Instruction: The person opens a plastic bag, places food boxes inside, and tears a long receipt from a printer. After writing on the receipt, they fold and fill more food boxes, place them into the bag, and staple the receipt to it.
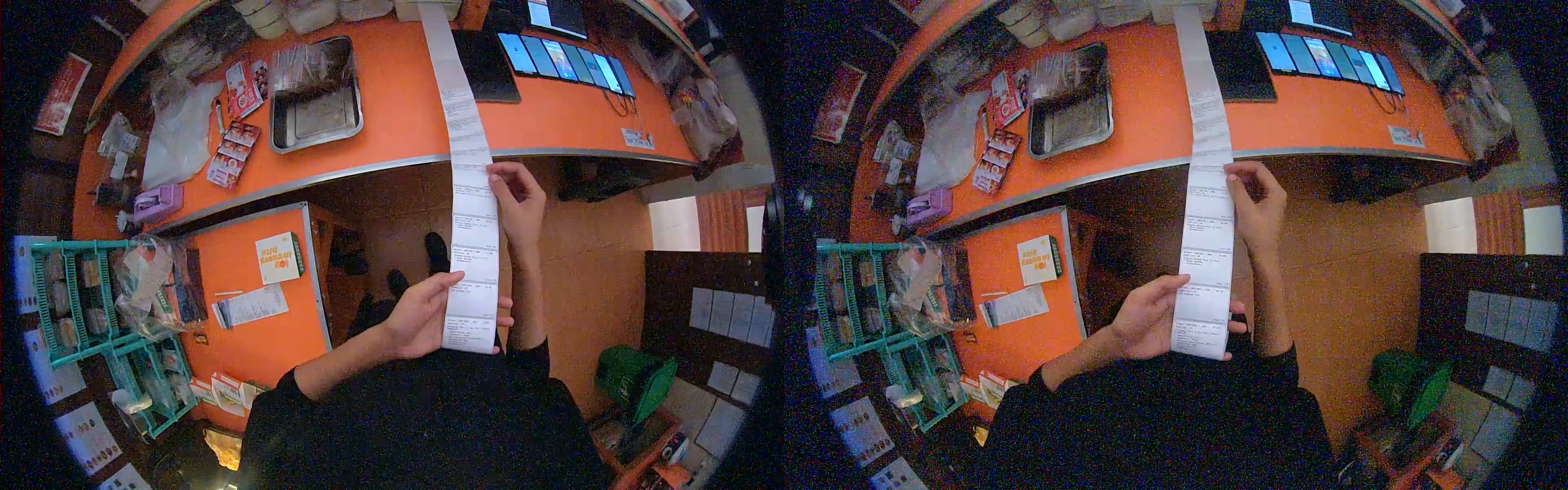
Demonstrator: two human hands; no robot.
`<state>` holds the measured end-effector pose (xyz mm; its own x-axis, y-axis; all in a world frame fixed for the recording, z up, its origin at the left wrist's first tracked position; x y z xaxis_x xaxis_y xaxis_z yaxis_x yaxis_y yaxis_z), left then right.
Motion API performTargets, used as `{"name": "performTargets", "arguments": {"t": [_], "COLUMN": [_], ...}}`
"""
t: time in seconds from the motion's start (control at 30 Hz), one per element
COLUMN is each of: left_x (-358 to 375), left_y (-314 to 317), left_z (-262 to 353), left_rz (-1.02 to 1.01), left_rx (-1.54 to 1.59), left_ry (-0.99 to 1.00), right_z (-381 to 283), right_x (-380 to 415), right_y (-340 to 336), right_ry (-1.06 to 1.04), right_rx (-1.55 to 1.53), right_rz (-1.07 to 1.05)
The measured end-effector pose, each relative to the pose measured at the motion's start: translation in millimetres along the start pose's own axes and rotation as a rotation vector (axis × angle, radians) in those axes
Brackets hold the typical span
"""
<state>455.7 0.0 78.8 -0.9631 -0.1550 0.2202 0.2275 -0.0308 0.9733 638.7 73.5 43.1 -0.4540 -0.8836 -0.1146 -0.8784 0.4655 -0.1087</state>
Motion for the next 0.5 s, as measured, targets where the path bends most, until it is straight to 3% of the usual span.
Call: {"name": "performTargets", "arguments": {"t": [0.27, 0.37, 0.47, 0.5], "left_x": [3.8, -6.4, -22.3, -27.2], "left_y": [-14.4, -45.9, -81.7, -88.4], "left_z": [-4.0, 3.1, 34.7, 44.2], "left_rz": [0.051, 0.164, 0.272, 0.268], "left_rx": [-0.071, -0.252, -0.813, -0.811], "left_ry": [0.006, 0.068, 0.205, 0.209], "right_z": [-11.3, -16.6, -12.5, -8.9], "right_x": [2.7, 4.1, 3.4, 2.9], "right_y": [3.5, 4.7, 6.0, 6.6], "right_ry": [-0.026, -0.032, -0.023, -0.01], "right_rx": [-0.027, -0.028, -0.075, -0.125], "right_rz": [0.028, 0.034, 0.025, 0.006]}}
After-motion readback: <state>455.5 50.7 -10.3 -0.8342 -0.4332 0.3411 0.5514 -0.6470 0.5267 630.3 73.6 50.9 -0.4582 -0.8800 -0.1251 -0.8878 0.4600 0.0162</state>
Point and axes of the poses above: each hand's wrist, its own x-axis away from the middle knuckle, its own y-axis out of the palm, z = x × y, the point moved 4 cm from there along -x, towards the middle knuckle, and after that the axes turned 2 degrees about -z, right-handed, at the moved point
